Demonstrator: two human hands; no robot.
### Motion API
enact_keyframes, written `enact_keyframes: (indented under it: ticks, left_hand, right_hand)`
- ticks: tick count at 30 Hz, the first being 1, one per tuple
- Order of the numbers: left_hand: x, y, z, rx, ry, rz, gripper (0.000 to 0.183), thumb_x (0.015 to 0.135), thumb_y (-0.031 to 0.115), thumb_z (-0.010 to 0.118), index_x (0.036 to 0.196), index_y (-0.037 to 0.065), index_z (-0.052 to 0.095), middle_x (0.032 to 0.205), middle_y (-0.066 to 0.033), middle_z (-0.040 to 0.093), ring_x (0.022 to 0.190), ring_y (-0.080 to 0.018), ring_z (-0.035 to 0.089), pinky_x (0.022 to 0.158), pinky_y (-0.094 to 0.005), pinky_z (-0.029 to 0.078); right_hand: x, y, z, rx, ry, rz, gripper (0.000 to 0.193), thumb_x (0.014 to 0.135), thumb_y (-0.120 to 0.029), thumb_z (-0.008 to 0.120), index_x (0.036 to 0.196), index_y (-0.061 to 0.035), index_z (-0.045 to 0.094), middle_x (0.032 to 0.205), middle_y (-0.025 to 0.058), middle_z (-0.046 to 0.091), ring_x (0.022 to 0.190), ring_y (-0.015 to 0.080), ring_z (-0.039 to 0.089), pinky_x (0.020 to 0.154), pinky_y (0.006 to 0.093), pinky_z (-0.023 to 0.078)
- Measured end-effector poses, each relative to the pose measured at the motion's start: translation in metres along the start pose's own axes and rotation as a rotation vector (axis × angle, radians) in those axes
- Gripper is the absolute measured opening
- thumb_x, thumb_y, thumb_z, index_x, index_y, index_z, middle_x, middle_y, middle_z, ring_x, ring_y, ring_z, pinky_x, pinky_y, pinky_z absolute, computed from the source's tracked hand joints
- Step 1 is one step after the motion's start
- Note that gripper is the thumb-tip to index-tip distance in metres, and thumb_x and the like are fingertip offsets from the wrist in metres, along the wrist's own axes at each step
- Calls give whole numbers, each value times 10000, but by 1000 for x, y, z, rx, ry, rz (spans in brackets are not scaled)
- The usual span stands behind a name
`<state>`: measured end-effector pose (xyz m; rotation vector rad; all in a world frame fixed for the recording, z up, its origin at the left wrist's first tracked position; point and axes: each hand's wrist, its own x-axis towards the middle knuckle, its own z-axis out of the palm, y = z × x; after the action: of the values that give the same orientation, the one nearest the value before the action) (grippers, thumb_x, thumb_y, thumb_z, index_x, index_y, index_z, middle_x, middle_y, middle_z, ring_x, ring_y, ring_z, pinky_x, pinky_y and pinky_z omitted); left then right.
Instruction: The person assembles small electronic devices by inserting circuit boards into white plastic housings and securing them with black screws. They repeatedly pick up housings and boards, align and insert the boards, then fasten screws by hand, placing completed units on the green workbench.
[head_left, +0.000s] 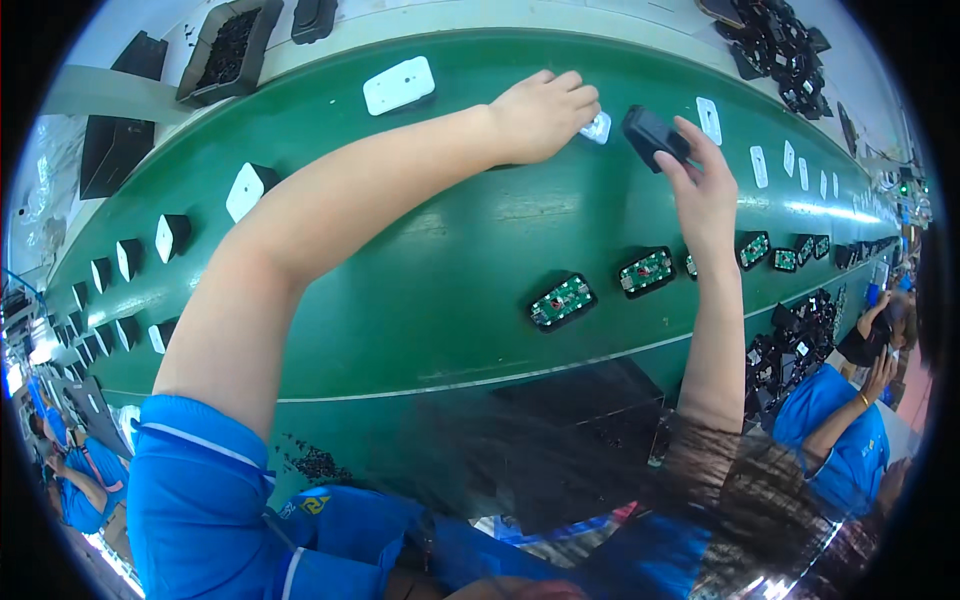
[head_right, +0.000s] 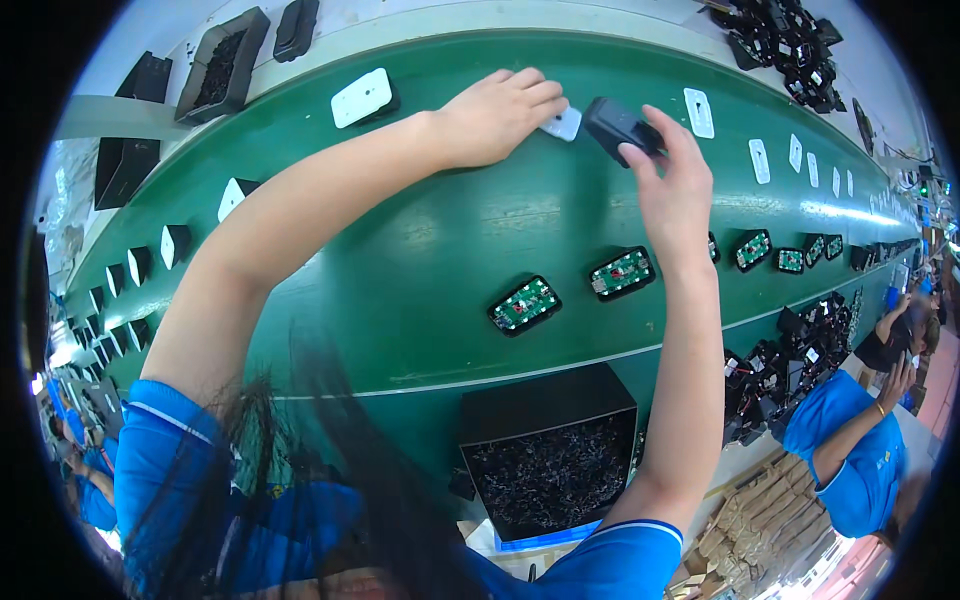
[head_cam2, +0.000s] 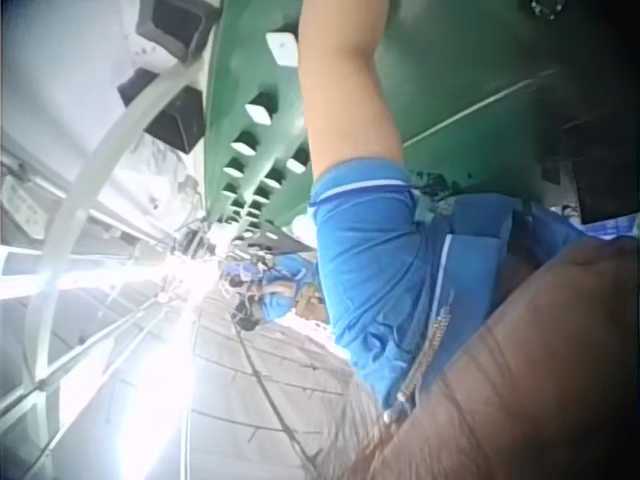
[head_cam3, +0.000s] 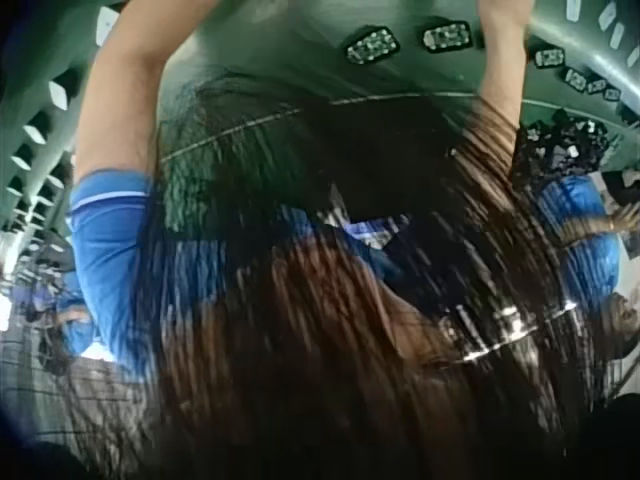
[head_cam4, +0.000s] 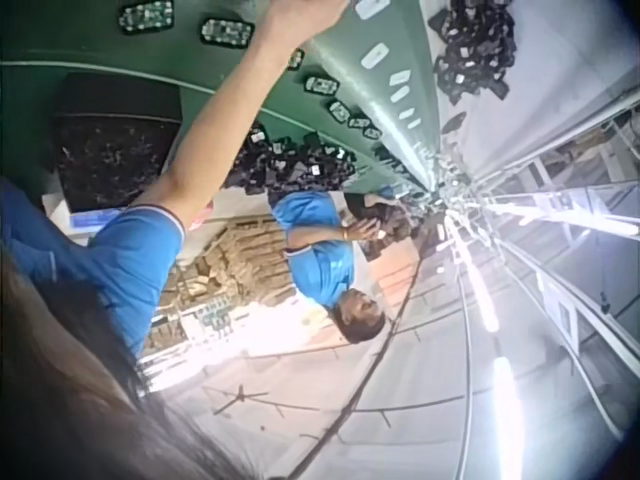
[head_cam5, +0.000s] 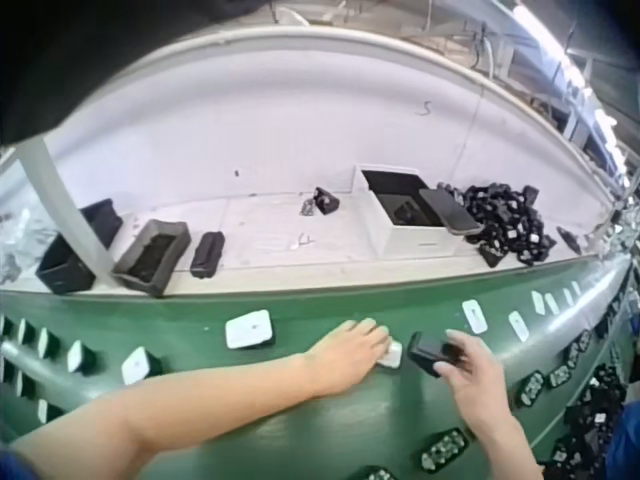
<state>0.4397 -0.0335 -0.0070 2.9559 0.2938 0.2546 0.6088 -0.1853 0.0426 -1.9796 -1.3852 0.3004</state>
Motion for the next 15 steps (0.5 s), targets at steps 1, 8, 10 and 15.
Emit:
enact_keyframes:
  ticks: [1, 8, 10, 15]
  left_hand:
    - [-9, -3, 2, -45, 39, 18, 528, 769, -47, 486, 1291, 24, 453, 1268, -133, 479, 1192, -275, 443, 1003, -387, 389]
    - [-35, -10, -3, -410, 243, -84, 792, 675, -206, 422, 1408, 85, 343, 1440, -121, 374, 1352, -297, 323, 1108, -416, 302]
    - [-38, -12, -1, -418, 222, -52, 805, 669, -217, 407, 1410, 94, 347, 1460, -102, 351, 1362, -276, 310, 1114, -411, 298]
    - [-42, -17, 11, -376, 168, -63, 812, 671, -228, 392, 1409, 111, 363, 1484, -59, 326, 1371, -234, 299, 1130, -404, 283]
  right_hand:
    - [3, -3, 4, -4, -21, -22, 352, 811, -61, 665, 1153, -35, 589, 1005, 134, 619, 847, 251, 617, 766, 341, 493]
    - [14, -24, 35, -121, -79, -139, 337, 795, -137, 690, 1102, -24, 611, 973, 133, 630, 843, 277, 621, 759, 361, 496]
    - [18, -31, 42, -159, -111, -143, 336, 797, -151, 688, 1099, -23, 613, 979, 130, 629, 874, 287, 616, 776, 369, 492]
    - [23, -26, 55, -222, -139, -217, 327, 794, -153, 683, 1088, -27, 617, 992, 126, 626, 936, 308, 599, 809, 384, 482]
